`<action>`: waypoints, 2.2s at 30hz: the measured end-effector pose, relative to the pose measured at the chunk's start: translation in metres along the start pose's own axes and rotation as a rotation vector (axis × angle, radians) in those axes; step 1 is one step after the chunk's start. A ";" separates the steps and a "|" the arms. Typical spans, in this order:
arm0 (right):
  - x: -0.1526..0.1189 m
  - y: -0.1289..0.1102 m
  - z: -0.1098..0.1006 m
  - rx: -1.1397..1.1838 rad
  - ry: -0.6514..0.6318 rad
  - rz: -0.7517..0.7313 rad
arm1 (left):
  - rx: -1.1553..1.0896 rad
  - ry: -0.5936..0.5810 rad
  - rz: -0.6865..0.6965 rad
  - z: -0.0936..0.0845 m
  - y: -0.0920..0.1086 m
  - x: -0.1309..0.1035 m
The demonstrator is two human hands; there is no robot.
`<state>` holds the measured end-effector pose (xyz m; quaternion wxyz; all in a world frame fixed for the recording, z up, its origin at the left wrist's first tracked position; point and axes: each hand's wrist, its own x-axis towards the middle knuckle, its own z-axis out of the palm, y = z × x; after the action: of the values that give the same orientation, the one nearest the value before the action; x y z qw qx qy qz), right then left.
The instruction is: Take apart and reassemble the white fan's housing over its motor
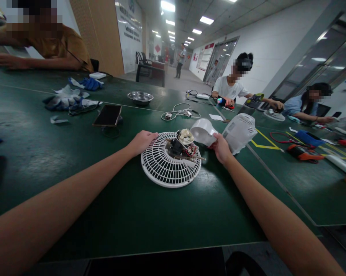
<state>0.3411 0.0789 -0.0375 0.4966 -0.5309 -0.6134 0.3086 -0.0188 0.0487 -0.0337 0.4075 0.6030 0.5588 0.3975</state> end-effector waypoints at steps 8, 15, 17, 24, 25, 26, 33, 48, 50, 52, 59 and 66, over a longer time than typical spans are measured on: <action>-0.010 -0.007 0.010 0.094 0.113 0.090 | 0.009 -0.009 0.005 0.000 0.000 -0.001; -0.007 0.003 0.005 -0.198 0.069 -0.038 | 0.022 -0.011 0.020 0.000 -0.003 0.001; -0.008 0.002 0.005 -0.267 0.043 -0.052 | 0.032 0.001 0.022 0.000 -0.001 0.000; -0.013 -0.005 0.005 -0.437 0.046 -0.099 | 0.041 -0.008 -0.005 0.001 0.006 -0.005; -0.013 -0.005 0.005 -0.456 0.043 -0.115 | 0.063 -0.008 -0.007 0.001 0.007 -0.005; -0.013 -0.005 0.005 -0.471 0.030 -0.120 | 0.084 -0.006 -0.005 0.000 0.007 -0.005; -0.031 -0.043 0.011 -0.590 0.132 -0.469 | 0.161 -0.006 0.015 0.001 0.006 -0.002; -0.085 -0.095 0.046 -0.617 -0.212 -0.969 | 0.199 -0.040 0.014 0.003 0.013 -0.008; -0.085 -0.095 0.047 -0.634 -0.216 -0.963 | 0.200 -0.042 0.016 0.003 0.014 -0.008; -0.085 -0.095 0.048 -0.646 -0.221 -0.956 | 0.206 -0.042 0.019 0.003 0.013 -0.007; -0.083 -0.090 0.047 -0.572 -0.197 -0.970 | 0.231 -0.015 0.051 0.003 0.009 -0.004; -0.079 -0.093 0.042 -0.529 -0.171 -1.011 | 0.200 -0.015 0.037 0.003 0.010 -0.005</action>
<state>0.2652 -0.0139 0.0116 0.3815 -0.2509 -0.8852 -0.0891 -0.0123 0.0432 -0.0252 0.3418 0.6539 0.5815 0.3427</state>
